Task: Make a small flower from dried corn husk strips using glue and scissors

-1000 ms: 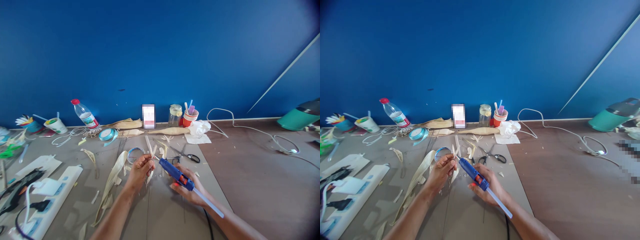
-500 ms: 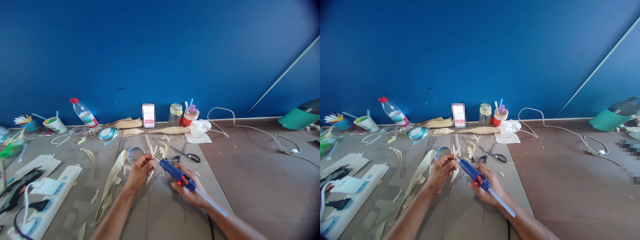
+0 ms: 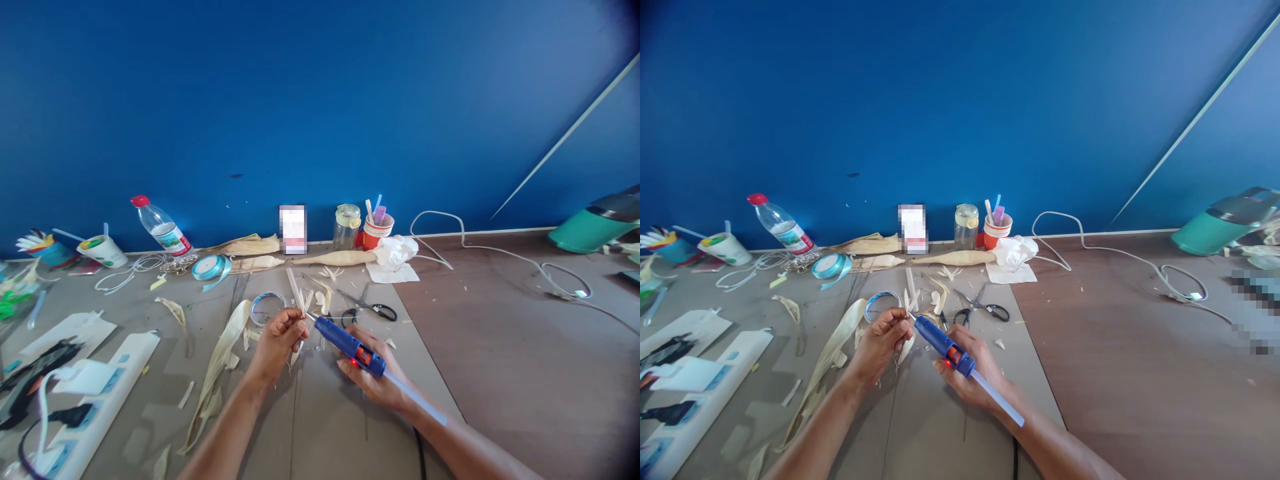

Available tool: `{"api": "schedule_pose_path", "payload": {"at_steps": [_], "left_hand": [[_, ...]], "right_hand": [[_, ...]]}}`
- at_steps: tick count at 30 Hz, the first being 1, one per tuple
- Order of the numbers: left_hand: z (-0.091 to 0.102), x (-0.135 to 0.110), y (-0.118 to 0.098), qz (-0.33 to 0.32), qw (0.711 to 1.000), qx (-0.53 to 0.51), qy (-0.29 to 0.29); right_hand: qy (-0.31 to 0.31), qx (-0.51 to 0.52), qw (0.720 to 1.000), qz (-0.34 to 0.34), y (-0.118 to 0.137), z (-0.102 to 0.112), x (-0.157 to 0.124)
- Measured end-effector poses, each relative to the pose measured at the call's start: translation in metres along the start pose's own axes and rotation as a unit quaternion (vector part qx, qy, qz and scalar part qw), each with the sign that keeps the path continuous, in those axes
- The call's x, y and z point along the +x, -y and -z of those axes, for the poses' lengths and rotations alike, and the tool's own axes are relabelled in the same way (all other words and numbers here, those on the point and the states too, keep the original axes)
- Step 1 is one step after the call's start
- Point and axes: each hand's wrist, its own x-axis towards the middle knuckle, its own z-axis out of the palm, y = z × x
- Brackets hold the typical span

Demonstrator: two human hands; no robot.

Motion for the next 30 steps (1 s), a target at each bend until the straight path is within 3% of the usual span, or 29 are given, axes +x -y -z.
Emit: {"api": "schedule_pose_path", "payload": {"at_steps": [30], "left_hand": [[-0.0009,-0.0003,0.0006,0.009,1.000,0.003,0.001]], "right_hand": [[0.017,-0.072,0.997,-0.037,0.0005,-0.0017,0.0008]]}}
